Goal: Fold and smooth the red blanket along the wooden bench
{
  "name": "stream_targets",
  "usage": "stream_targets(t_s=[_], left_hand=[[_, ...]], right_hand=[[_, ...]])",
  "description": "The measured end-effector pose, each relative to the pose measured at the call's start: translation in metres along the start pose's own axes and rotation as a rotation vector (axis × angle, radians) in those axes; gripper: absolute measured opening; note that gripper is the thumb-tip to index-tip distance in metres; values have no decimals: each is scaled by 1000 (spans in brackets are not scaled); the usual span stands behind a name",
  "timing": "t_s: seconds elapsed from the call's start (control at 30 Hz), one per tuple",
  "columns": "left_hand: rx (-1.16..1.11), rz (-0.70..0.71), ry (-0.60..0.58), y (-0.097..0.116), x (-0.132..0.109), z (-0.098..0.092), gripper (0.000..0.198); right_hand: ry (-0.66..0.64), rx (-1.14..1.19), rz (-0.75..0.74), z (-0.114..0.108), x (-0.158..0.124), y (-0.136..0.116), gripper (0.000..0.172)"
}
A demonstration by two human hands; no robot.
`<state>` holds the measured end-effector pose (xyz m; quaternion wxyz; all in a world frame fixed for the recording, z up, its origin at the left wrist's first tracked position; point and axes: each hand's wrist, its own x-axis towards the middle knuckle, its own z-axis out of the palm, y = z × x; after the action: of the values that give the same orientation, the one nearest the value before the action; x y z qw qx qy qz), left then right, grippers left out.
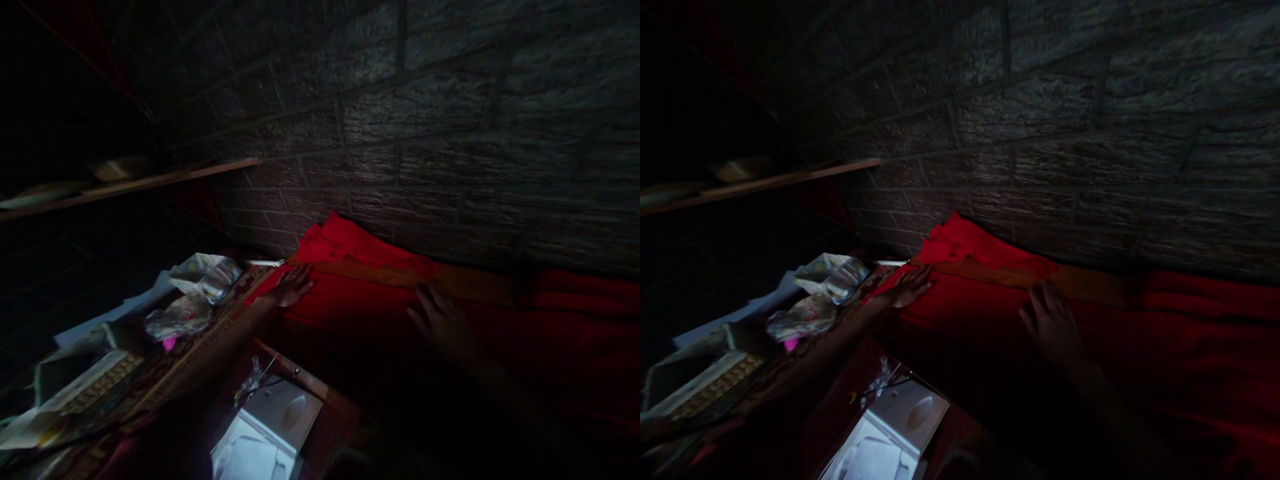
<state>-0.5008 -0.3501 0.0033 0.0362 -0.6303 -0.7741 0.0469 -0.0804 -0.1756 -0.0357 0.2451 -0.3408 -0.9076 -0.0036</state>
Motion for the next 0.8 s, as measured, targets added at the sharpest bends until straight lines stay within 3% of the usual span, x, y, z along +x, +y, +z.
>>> stream_targets(t_s=[0.17,0.47,0.6,0.8], left_hand=[[-136,-107,-26,8,13,-16,67],[-372,104,-7,-2,55,-36,28],[-458,148,-12,3,57,-38,26],[-523,169,-4,8,50,-43,22]], right_hand=[[-66,-28,75,-8,18,16,48],[-12,75,54,-8,17,30,32],[-5,216,5,-9,17,32,22],[39,235,-69,-20,16,27,28]])
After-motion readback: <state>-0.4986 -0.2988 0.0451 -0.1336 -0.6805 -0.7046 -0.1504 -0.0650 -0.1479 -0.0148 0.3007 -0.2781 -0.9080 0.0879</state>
